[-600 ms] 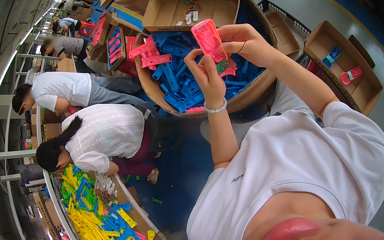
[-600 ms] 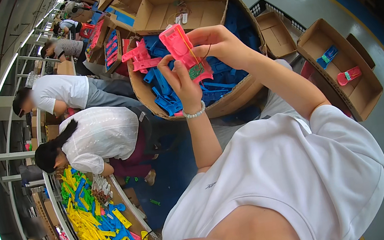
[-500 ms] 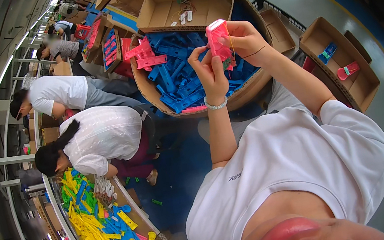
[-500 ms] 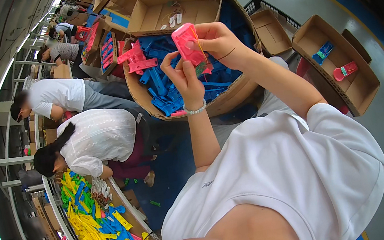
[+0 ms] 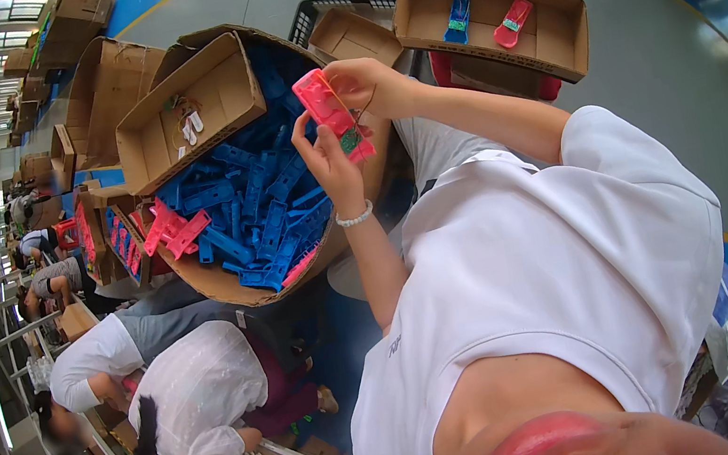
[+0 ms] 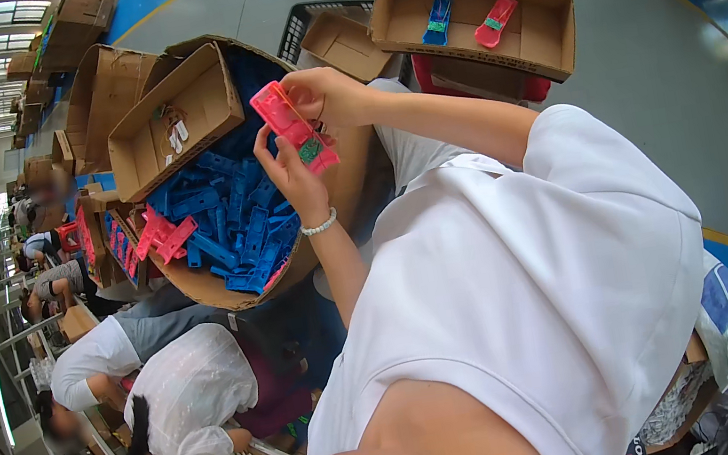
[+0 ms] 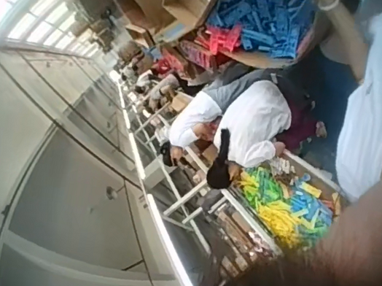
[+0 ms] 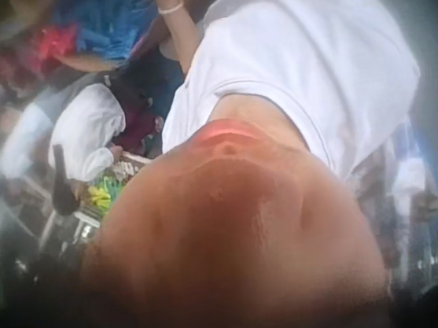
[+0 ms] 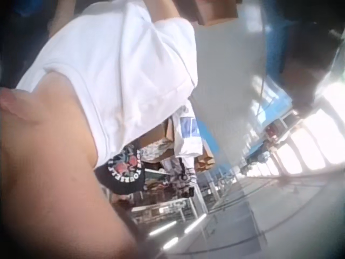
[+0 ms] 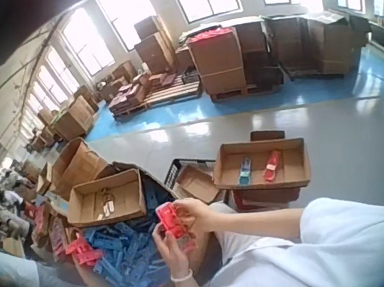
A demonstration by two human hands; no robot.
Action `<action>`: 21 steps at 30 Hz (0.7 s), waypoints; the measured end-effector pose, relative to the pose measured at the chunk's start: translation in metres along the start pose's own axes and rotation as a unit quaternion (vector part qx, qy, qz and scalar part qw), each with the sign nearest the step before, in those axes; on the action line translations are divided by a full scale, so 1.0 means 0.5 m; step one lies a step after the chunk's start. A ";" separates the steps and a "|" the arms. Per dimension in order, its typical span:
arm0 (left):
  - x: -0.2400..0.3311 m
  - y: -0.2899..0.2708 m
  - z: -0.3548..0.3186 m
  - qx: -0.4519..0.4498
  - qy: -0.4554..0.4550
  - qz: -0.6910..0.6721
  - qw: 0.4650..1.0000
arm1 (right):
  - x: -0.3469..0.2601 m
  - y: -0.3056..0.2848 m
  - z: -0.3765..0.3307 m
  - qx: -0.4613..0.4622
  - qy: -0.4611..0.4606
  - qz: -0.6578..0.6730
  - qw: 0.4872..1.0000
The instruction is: The person assembles toy components by inserting circuit boards into plastic casings by hand and placing the assembled units into a tray. The person then walks to another workstation, gathers more circuit board assemblies into a box, and separates the wiring by hand.
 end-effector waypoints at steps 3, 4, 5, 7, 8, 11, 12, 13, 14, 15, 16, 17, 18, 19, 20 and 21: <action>-0.047 -0.021 -0.017 -0.018 0.079 0.101 0.992 | 0.059 -0.119 -0.020 0.134 0.075 0.055 0.987; -0.045 -0.017 -0.024 -0.029 0.116 0.149 0.982 | 0.076 -0.186 -0.023 0.202 0.076 0.048 0.975; -0.040 -0.031 -0.039 -0.001 0.119 0.151 0.981 | 0.109 -0.264 -0.018 0.256 0.079 0.043 0.962; -0.050 -0.042 -0.061 0.012 0.115 0.149 0.982 | 0.164 -0.480 -0.043 0.429 0.055 -0.056 0.900; -0.044 -0.072 -0.075 0.049 0.115 0.162 0.979 | 0.155 -0.539 -0.048 0.475 0.037 -0.198 0.857; -0.049 -0.126 -0.091 0.108 0.095 0.158 0.977 | 0.202 -0.681 -0.038 0.504 0.103 -0.424 0.746; -0.052 -0.142 -0.093 0.133 0.097 0.167 0.972 | 0.230 -0.695 -0.007 0.497 0.102 -0.427 0.749; -0.051 -0.152 -0.094 0.151 0.100 0.161 0.970 | 0.254 -0.699 0.023 0.466 0.143 -0.450 0.748; -0.054 -0.155 -0.095 0.156 0.098 0.162 0.970 | 0.276 -0.705 0.039 0.436 0.184 -0.472 0.744; -0.055 -0.161 -0.096 0.165 0.096 0.163 0.968 | 0.292 -0.661 0.068 0.429 0.178 -0.445 0.766; -0.054 -0.155 -0.095 0.164 0.095 0.156 0.969 | 0.310 -0.655 0.095 0.404 0.161 -0.471 0.767; -0.055 -0.149 -0.095 0.164 0.093 0.153 0.970 | 0.333 -0.657 0.108 0.400 0.193 -0.401 0.801; -0.057 -0.145 -0.093 0.157 0.093 0.172 0.968 | 0.358 -0.650 0.120 0.391 0.224 -0.327 0.831; -0.059 -0.140 -0.092 0.149 0.094 0.190 0.966 | 0.343 -0.660 0.121 0.383 0.134 -0.517 0.753; -0.064 -0.138 -0.092 0.146 0.094 0.188 0.967 | 0.345 -0.676 0.107 0.386 0.135 -0.519 0.751; -0.067 -0.150 -0.094 0.151 0.130 0.219 0.955 | 0.352 -0.653 0.100 0.357 0.160 -0.574 0.720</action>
Point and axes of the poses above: each hand's wrist, its own z-axis towards the middle knuckle, its own y-axis out of the palm, x = y × z, the point moved 4 cm from there along z, towards the middle knuckle, and after that the axes turned 13 degrees about x, right-handed, at the moved point
